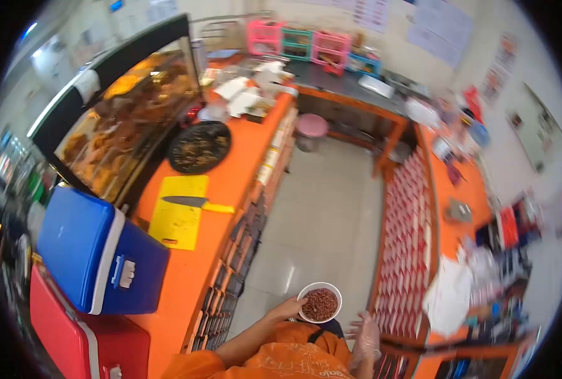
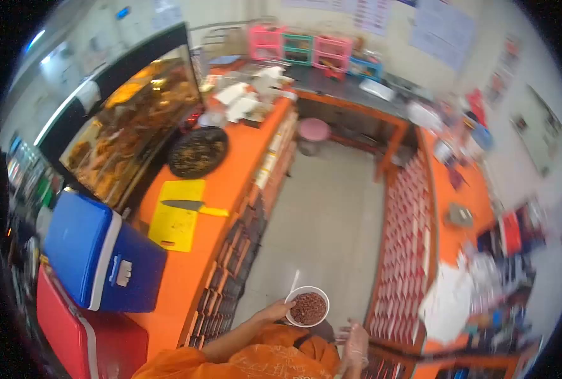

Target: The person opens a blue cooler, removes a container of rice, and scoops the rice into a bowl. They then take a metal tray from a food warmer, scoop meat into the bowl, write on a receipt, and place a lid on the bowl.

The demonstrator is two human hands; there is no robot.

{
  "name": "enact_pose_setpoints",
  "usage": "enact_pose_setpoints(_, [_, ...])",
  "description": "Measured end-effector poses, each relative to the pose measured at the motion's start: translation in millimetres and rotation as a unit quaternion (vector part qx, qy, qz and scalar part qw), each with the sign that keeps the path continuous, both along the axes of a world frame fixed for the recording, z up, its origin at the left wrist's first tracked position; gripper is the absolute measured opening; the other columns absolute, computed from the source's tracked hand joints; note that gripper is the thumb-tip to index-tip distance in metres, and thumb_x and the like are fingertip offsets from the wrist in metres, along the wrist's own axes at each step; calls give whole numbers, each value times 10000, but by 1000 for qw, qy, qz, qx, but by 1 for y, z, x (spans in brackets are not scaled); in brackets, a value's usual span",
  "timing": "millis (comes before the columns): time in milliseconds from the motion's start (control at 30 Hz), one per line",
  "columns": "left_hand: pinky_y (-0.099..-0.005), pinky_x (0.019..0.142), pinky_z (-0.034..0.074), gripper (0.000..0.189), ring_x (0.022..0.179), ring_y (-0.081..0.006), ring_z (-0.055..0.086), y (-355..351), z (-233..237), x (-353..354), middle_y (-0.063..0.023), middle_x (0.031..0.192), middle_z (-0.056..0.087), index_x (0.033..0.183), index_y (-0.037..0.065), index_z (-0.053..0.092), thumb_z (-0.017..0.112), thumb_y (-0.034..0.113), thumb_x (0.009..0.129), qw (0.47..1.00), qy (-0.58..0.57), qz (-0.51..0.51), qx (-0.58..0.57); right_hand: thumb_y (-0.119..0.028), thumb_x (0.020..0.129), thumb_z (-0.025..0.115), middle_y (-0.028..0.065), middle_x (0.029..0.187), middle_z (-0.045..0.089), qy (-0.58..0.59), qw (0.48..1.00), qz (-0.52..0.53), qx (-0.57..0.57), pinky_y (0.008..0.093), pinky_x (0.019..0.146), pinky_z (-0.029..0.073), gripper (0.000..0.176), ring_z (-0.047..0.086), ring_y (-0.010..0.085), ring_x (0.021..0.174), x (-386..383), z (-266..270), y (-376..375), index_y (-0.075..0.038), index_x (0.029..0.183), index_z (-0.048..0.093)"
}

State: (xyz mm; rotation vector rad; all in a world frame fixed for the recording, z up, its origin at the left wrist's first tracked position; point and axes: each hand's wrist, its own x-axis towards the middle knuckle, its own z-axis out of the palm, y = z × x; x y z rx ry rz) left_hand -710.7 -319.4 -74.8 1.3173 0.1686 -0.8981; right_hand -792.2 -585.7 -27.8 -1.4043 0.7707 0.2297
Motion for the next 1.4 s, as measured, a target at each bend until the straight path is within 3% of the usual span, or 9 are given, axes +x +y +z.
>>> enact_pose_setpoints(367, [-428,580,585,388,788,-389,709,170,63,276,-261,811,682,1110,-76,612,446,262,1014,818,-75,493,287,-528,1008,444,92,888,626,-125,887,437,-77,309,580,523,584,630,159,661,444,43,82,-18,1273,547])
enact_pose_setpoints(500, [-522,797,508,471,870,-466,657,236,-43,394,-286,901,674,1008,-38,672,452,378,999,745,-87,525,401,-544,1017,392,108,860,638,-150,862,482,-36,330,551,534,594,640,196,634,532,12,172,-27,1262,554])
enact_pose_setpoints(667, [-507,851,506,536,967,-433,654,286,47,449,-283,1008,671,1102,-39,648,517,461,958,784,-21,384,487,-489,1025,428,111,941,637,-36,812,582,-17,316,547,507,531,637,191,662,578,-1,269,-52,1314,510])
enact_pose_setpoints(933, [-424,968,445,825,1131,-371,577,563,381,326,-277,1228,563,1423,-46,277,674,443,890,123,-309,719,610,-492,909,626,194,1024,642,-189,794,545,-194,382,569,534,764,652,268,701,719,-75,391,15,1414,359])
enact_pose_setpoints(1033, [-425,971,454,993,1102,-383,615,631,443,317,-268,1225,592,1506,43,134,754,411,823,213,-194,711,642,-493,885,636,231,1046,640,-183,787,543,-230,401,647,546,771,664,321,781,748,-81,440,58,1366,392])
enact_pose_setpoints(1167, [-417,1022,447,831,1332,-313,436,612,445,334,-189,1514,341,1528,91,247,708,148,838,301,-326,695,566,-315,964,510,224,1010,666,-169,564,749,-305,454,812,517,391,656,339,898,744,-71,450,34,1117,597])
enact_pose_setpoints(1233, [-419,1087,391,732,1323,-308,448,517,442,391,-183,1495,390,1529,102,307,625,188,875,426,-383,568,591,-244,959,486,234,938,652,-175,692,688,-129,483,804,511,293,643,358,885,735,-103,448,-3,962,653])
enact_pose_setpoints(1333, [-426,1134,309,698,1387,-299,386,429,380,466,-153,1511,411,1490,17,373,578,373,926,535,-341,380,673,-164,889,531,257,898,662,-294,539,777,-137,488,799,513,246,652,379,858,740,-147,428,15,1001,658])
enact_pose_setpoints(1400, [-432,1137,296,679,1401,-307,361,344,327,546,-179,1483,439,1467,4,408,616,321,904,650,-358,348,573,-166,903,525,282,893,657,-132,640,751,-92,470,788,519,267,651,399,849,776,-70,378,21,1051,644])
